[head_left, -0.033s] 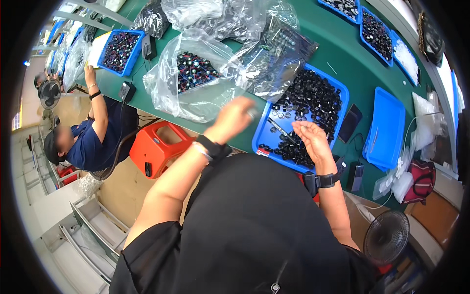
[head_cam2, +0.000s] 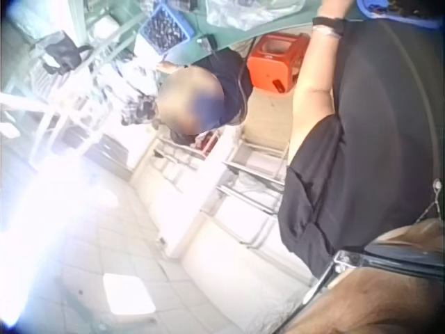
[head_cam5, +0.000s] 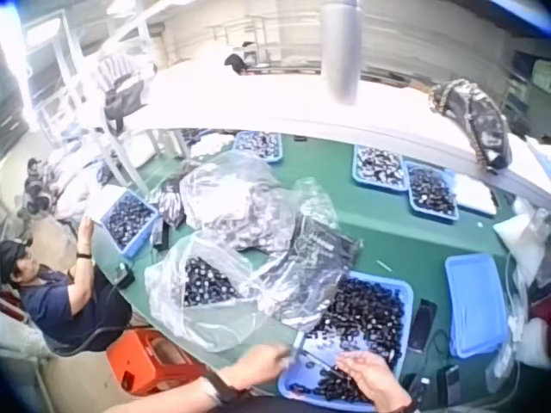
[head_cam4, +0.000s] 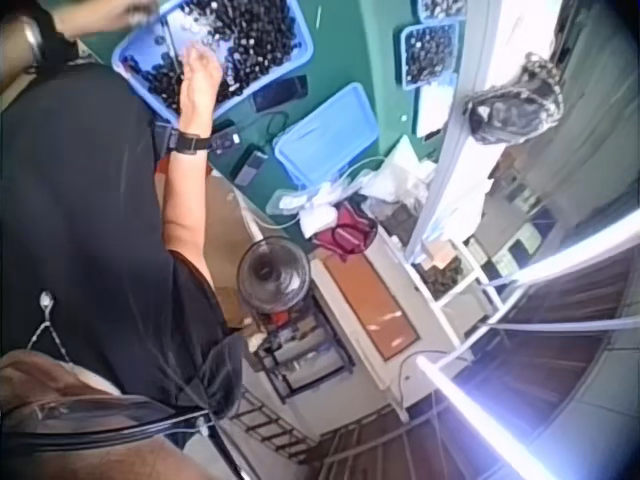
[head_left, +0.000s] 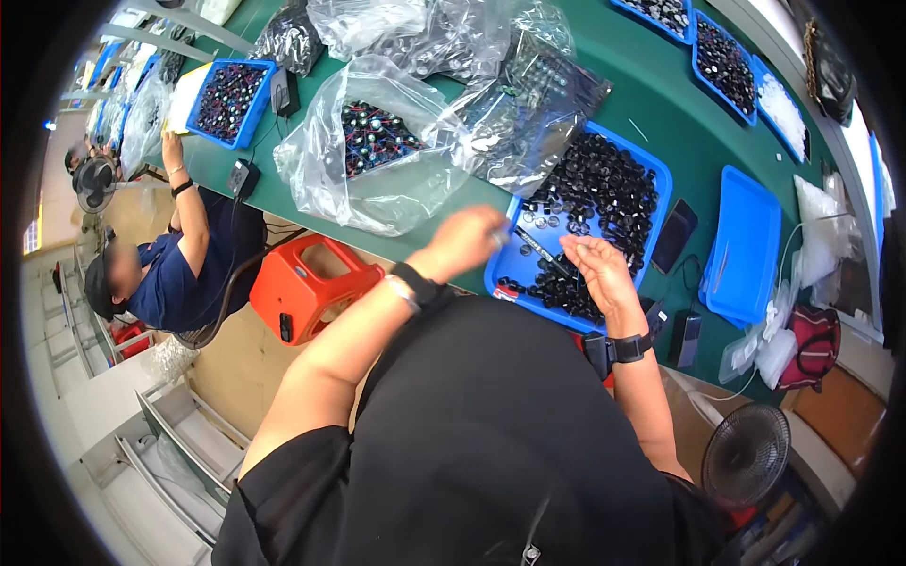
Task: The person sits at a green workbench and repeatedly picks up small cylindrical electronic components from a blue tray. They use a tool to manipulate the components, likely inserting or adjusting them, before placing them back into the tray. The process is repetitive and involves handling multiple small items one by one.
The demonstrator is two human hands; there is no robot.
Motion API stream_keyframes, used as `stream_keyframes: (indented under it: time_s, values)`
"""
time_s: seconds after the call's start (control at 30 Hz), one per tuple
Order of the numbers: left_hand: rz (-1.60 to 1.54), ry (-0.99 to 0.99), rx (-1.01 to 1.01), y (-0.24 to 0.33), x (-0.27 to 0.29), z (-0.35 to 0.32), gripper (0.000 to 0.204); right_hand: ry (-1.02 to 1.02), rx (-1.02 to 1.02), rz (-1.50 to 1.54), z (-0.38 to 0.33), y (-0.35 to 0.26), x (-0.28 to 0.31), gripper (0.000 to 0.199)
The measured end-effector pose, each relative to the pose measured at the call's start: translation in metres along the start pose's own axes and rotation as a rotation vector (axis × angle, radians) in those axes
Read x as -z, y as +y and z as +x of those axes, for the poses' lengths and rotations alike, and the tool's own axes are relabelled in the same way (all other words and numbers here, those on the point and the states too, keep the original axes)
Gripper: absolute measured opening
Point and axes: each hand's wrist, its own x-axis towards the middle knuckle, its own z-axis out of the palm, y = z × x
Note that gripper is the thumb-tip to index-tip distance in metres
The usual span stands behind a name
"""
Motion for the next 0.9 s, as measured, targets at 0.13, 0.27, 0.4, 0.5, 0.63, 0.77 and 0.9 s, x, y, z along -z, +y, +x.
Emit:
stream_keyframes:
  time_s: [0.13,0.27,0.4,0.5,0.63,0.77,0.9]
  values:
    - [0.194,-0.225,-0.105,0.005,-0.066,0.004,0.037,0.037,-0.078,0.032,-0.011,0.001,-0.009,0.022]
    - [0.374,-0.207,-0.118,-0.005,-0.089,0.012,0.034,0.022,-0.122,-0.009,-0.017,0.006,-0.005,0.029]
    - [0.243,-0.221,-0.049,0.0,-0.079,0.019,0.032,0.012,-0.147,0.017,-0.018,-0.001,-0.005,0.027]
    - [-0.308,-0.179,0.163,0.004,-0.068,0.02,0.031,-0.01,-0.151,0.114,-0.019,-0.013,-0.015,0.024]
    - [-0.968,-0.333,0.341,0.04,-0.018,0.027,0.033,-0.06,-0.059,0.255,-0.016,-0.028,-0.023,0.017]
    - [-1.234,-0.395,0.425,0.067,0.004,0.026,0.027,-0.049,0.045,0.276,-0.016,-0.041,-0.036,0.015]
    - [-1.256,-0.406,0.41,0.073,0.004,0.023,0.026,-0.05,0.102,0.214,-0.018,-0.045,-0.047,0.017]
